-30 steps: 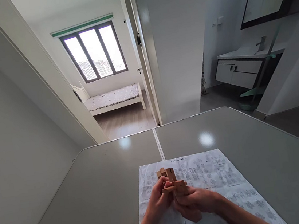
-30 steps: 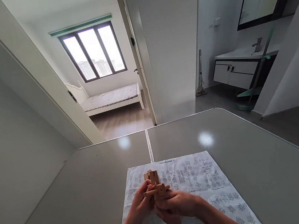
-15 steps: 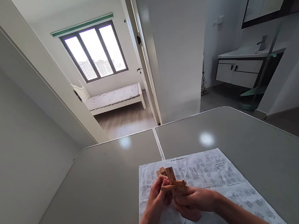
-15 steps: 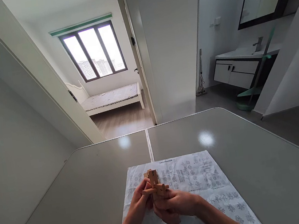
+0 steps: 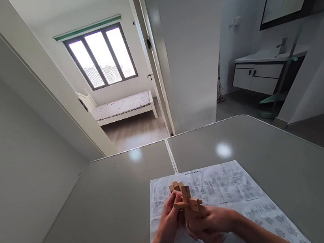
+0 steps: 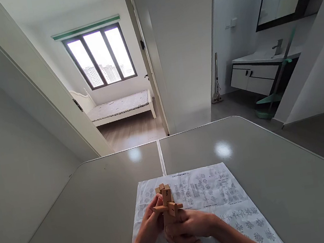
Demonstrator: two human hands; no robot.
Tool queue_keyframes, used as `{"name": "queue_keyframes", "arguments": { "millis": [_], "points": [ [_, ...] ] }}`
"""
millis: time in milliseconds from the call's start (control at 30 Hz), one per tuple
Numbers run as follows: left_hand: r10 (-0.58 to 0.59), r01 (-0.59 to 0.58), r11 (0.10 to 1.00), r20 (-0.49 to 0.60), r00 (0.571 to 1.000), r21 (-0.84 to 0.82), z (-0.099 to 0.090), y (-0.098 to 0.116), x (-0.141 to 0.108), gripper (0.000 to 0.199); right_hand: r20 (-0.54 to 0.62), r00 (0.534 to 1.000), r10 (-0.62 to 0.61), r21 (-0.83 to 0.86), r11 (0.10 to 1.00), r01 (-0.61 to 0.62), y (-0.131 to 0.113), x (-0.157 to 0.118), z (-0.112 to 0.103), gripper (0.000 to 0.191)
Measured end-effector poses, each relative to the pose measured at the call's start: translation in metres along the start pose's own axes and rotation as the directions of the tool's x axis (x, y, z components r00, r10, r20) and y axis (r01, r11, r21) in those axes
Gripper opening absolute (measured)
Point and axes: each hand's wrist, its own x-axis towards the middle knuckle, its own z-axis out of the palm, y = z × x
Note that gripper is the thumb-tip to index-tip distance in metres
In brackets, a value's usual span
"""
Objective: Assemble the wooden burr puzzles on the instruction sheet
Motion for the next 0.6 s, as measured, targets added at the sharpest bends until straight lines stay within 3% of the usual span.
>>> {"name": "queue_keyframes", "arguments": {
  "millis": [200, 367, 467, 600],
  "points": [
    [0.021, -0.021, 0.999, -0.003, 1.0, 0.046, -0.002, 0.004, 0.004, 0.046, -0.025, 0.994, -0.103, 0.069, 0.992, 0.105, -0.001, 0.006, 0.005, 0.037],
    [0.094, -0.09, 0.983, -0.017, 0.995, 0.159, -0.005, 0.003, 0.009, 0.051, -0.176, 0.957, -0.231, 0.18, 0.948, 0.262, -0.001, 0.006, -0.001, 0.042],
    [0.142, -0.128, 0.969, -0.056, 0.988, 0.21, -0.004, 0.003, 0.009, 0.051, -0.354, 0.891, -0.284, 0.219, 0.901, 0.374, -0.008, 0.006, -0.007, 0.042],
    [0.189, -0.159, 0.931, -0.061, 0.98, 0.328, -0.002, 0.004, 0.008, 0.048, -0.598, 0.72, -0.353, 0.213, 0.796, 0.567, -0.021, 0.005, -0.016, 0.037]
  ]
}}
